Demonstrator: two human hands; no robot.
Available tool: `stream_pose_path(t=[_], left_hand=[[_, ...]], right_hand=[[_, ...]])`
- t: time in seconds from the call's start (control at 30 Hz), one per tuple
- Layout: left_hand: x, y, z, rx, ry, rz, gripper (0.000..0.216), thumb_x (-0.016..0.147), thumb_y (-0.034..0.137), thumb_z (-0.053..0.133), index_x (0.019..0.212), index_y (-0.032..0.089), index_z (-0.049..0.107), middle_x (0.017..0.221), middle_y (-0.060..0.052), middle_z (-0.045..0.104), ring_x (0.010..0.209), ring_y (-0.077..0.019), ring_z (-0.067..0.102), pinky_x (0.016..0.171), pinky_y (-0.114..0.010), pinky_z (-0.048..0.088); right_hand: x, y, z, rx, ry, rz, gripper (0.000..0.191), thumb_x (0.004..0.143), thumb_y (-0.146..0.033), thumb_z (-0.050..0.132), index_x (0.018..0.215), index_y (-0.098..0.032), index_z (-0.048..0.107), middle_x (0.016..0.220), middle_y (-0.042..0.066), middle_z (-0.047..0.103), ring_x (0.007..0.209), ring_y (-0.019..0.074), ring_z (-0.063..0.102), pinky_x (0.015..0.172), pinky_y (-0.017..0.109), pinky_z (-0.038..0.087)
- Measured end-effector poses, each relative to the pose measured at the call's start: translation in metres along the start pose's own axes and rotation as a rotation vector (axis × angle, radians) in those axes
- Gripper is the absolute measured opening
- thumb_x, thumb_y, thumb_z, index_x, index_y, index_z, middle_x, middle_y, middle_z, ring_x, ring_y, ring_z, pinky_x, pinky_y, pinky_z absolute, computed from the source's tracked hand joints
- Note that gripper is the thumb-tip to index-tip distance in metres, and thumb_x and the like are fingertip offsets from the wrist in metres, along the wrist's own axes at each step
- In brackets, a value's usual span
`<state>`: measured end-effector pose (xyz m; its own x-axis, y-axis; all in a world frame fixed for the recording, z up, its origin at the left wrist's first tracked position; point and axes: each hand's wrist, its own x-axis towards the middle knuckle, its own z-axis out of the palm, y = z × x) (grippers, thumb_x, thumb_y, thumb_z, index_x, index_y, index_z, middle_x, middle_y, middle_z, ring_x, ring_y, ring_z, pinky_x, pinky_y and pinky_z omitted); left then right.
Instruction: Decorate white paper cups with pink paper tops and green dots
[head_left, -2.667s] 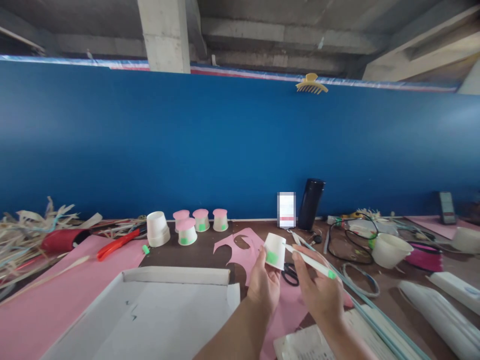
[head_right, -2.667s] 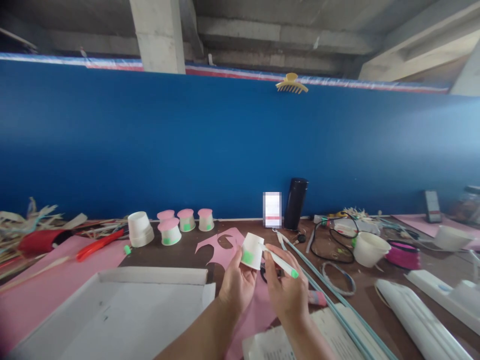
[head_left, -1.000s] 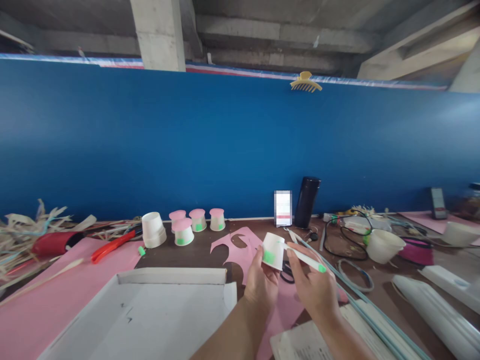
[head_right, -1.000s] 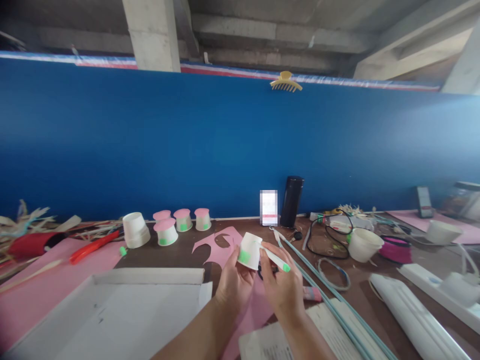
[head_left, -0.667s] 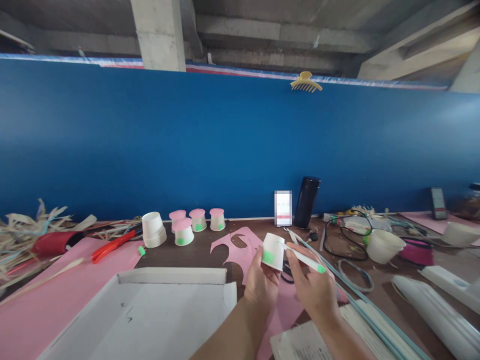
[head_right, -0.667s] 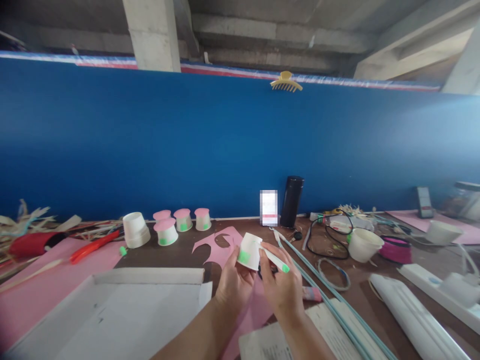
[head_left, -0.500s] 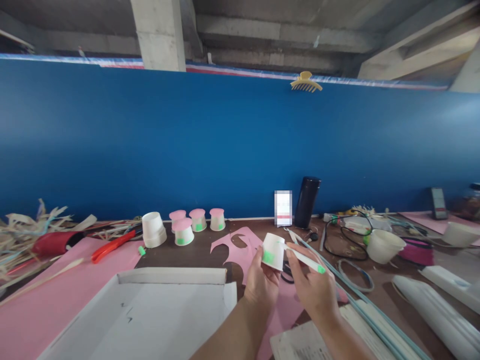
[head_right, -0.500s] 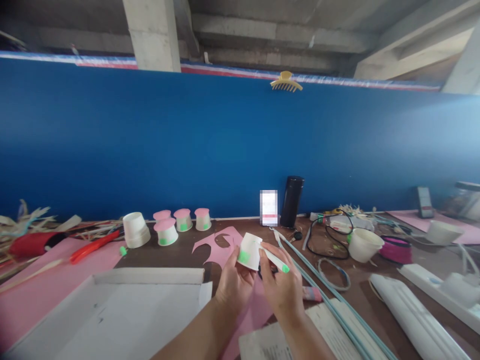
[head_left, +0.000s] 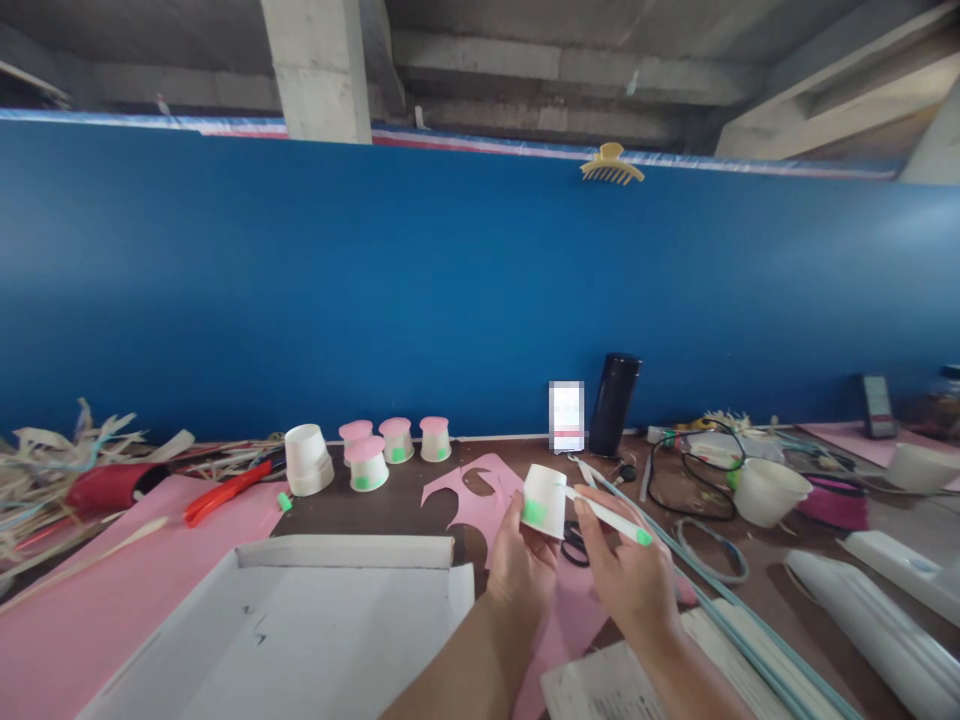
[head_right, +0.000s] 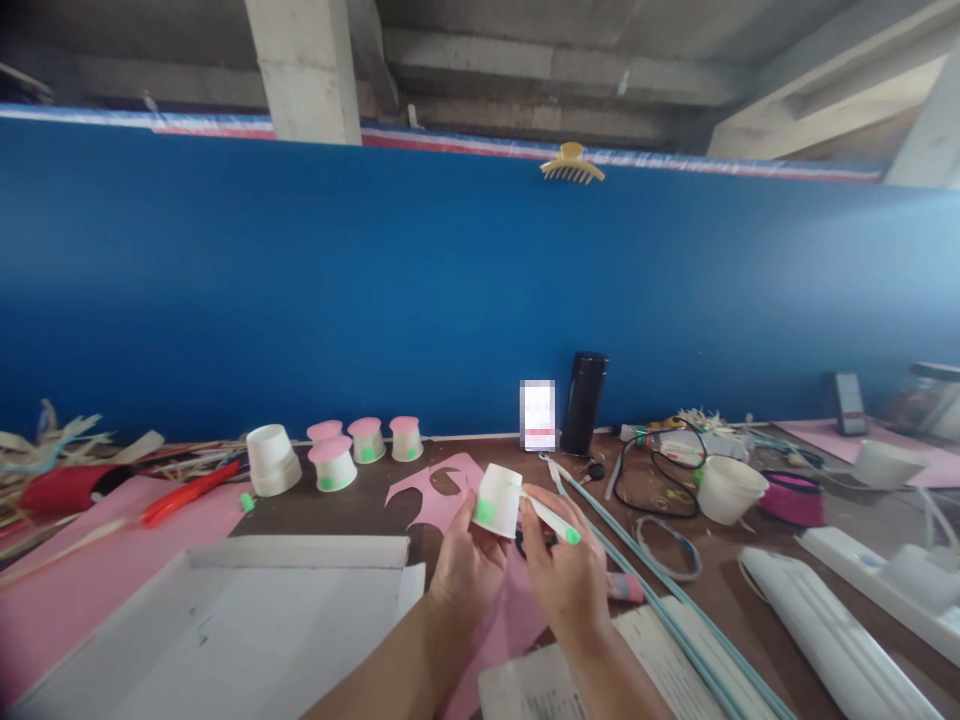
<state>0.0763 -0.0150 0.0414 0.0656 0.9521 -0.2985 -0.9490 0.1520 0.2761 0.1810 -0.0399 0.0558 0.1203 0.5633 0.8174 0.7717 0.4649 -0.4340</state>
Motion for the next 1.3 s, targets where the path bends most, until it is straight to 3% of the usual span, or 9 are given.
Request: stream_pose_path(t=[0.47,1.3], left_hand=[[-0.0005,0.0014,0.0013,-0.012,0.009,-0.009,0.020,0.086,0.026,0.063,0.102,0.013,0.063,0.096,-0.010,0.072,0.086,-0.0197,0.071,0.062,-0.021,0.057],[-0.0008,0.0035,-0.0004,-0.019,0.002,0.020,0.024,0.086,0.027,0.063,0.106,0.013,0.062,0.098,-0.012,0.072,0.091,-0.0213,0.070,0.067,-0.024,0.059]], right_hand=[[-0.0002,-0.0006,-0.0009,-0.007,0.000,-0.009,0.024,0.091,-0.035,0.052,0.099,-0.019,0.069,0.096,0.007,0.074,0.092,0.0216,0.068,0.082,0.032,0.055],[-0.0011,-0.0041,-0.0001,-0.001,-0.018,-0.032,0.023,0.091,-0.033,0.053,0.097,-0.020,0.070,0.094,0.007,0.073,0.091,0.0212,0.069,0.082,0.031,0.055]])
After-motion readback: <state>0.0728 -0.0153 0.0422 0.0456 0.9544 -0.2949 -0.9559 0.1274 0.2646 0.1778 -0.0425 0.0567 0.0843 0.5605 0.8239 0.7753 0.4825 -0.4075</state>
